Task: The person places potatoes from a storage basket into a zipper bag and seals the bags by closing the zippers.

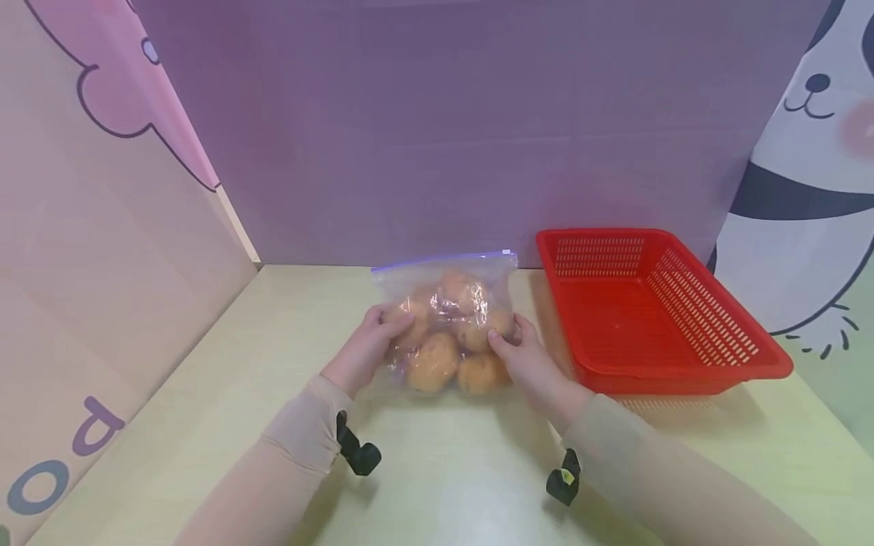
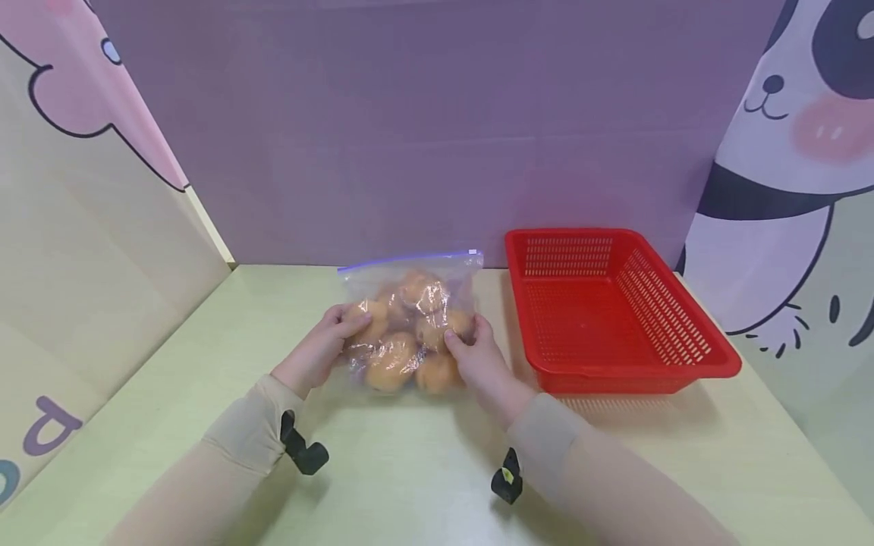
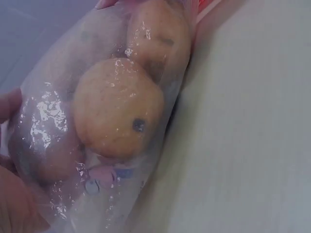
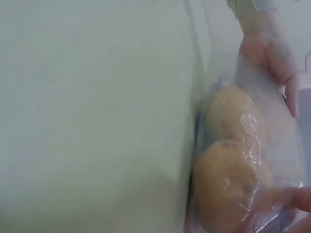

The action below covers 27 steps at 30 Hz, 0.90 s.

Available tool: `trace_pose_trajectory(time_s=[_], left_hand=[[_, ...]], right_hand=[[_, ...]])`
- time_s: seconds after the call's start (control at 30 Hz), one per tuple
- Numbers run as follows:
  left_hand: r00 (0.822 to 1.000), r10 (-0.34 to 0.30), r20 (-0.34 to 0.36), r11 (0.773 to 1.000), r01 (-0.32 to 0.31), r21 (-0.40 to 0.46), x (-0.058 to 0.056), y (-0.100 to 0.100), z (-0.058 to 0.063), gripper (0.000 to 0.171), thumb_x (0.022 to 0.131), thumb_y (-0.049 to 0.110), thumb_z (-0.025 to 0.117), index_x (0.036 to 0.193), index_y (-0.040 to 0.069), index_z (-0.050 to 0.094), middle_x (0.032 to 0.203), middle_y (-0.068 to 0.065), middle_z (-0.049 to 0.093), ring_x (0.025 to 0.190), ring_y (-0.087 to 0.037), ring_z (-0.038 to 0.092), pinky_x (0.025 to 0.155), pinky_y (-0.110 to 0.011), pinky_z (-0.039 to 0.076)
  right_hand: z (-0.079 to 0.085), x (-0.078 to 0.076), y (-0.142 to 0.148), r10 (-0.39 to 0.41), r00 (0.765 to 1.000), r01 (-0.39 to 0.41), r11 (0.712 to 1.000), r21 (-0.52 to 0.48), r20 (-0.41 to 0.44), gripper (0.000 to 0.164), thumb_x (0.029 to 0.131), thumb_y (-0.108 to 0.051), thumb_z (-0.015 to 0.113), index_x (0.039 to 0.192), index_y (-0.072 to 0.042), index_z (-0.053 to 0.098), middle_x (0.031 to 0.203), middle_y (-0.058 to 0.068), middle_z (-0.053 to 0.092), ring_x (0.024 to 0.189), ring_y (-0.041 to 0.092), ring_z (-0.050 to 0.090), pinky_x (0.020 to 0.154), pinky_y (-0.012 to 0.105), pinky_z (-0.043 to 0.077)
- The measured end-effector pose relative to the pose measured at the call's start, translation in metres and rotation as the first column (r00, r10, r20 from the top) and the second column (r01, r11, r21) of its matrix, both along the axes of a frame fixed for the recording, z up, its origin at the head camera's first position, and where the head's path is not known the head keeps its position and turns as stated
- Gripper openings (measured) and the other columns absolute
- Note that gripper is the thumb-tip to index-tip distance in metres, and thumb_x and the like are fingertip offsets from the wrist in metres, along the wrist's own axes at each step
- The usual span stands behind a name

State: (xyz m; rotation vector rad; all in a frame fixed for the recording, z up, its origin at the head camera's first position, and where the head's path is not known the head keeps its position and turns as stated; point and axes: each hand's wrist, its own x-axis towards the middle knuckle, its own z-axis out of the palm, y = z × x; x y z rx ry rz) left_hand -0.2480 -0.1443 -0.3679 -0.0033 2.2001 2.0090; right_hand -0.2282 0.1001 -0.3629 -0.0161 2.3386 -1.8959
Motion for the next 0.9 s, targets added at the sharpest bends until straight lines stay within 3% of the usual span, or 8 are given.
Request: trace_pose_trajectory(time_s=[0.17,0.37,0.67,0.77,0.9], left_hand=[[0.999,-0.009,0.032,0.996,0.012,-0.089,-0.013,-0.001,-0.002,0.072,0.093,0.044,0.057,0.144,0.004,0.027,0.142,-0.019,0.039,0.13,-0.034,0.039,0.107,-0.047,0.033],[0.996,-0.005,0.087,0.991,0.017,-0.133,-0.024,-0.004,-0.006,0.075,0.095,0.046,0.054,0.148,0.004,0.021,0.148,-0.021,0.03,0.134,-0.037,0.034,0.108,-0.048,0.031],[0.997,-0.03,0.07,0.963,0.048,-0.265,-0.036,-0.006,-0.005,0.08,0.094,0.053,0.049,0.15,0.004,0.018,0.154,-0.021,0.021,0.141,-0.038,0.022,0.112,-0.051,0.02],[1.0,-0.008,0.014,0.921,0.013,-0.389,-0.032,-0.008,-0.002,0.088,0.093,0.055,0.05,0.153,0.006,0.01,0.157,-0.022,0.014,0.142,-0.04,0.014,0.112,-0.054,0.017],[0.986,-0.002,-0.164,0.801,-0.096,-0.59,-0.013,-0.008,0.006,0.089,0.092,0.052,0.053,0.154,0.006,0.01,0.157,-0.024,0.006,0.141,-0.046,0.011,0.11,-0.061,0.017]], right_hand=[[-0.005,-0.014,-0.003,0.001,1.0,-0.002,0.997,0.081,0.015,0.069,0.101,-0.023,0.047,0.153,-0.001,0.008,0.155,0.024,0.018,0.143,0.035,0.014,0.114,0.048,0.015],[-0.007,-0.018,-0.008,0.015,1.0,-0.019,0.985,0.169,0.022,0.07,0.101,-0.027,0.045,0.154,-0.005,0.004,0.153,0.026,0.021,0.142,0.038,0.015,0.114,0.048,0.015],[-0.007,-0.016,-0.002,0.033,0.999,-0.04,0.984,0.173,0.042,0.074,0.101,-0.027,0.043,0.154,-0.007,-0.005,0.158,0.021,0.008,0.144,0.035,0.004,0.115,0.049,0.008],[-0.002,-0.006,0.005,0.038,0.998,-0.048,0.974,0.222,0.052,0.079,0.1,-0.031,0.044,0.154,-0.009,-0.009,0.16,0.018,-0.001,0.145,0.034,-0.002,0.114,0.052,0.005],[0.006,0.021,0.017,0.066,0.998,-0.068,0.963,0.26,0.015,0.08,0.099,-0.034,0.046,0.155,-0.01,-0.006,0.16,0.016,-0.003,0.145,0.036,-0.002,0.112,0.058,0.006]])
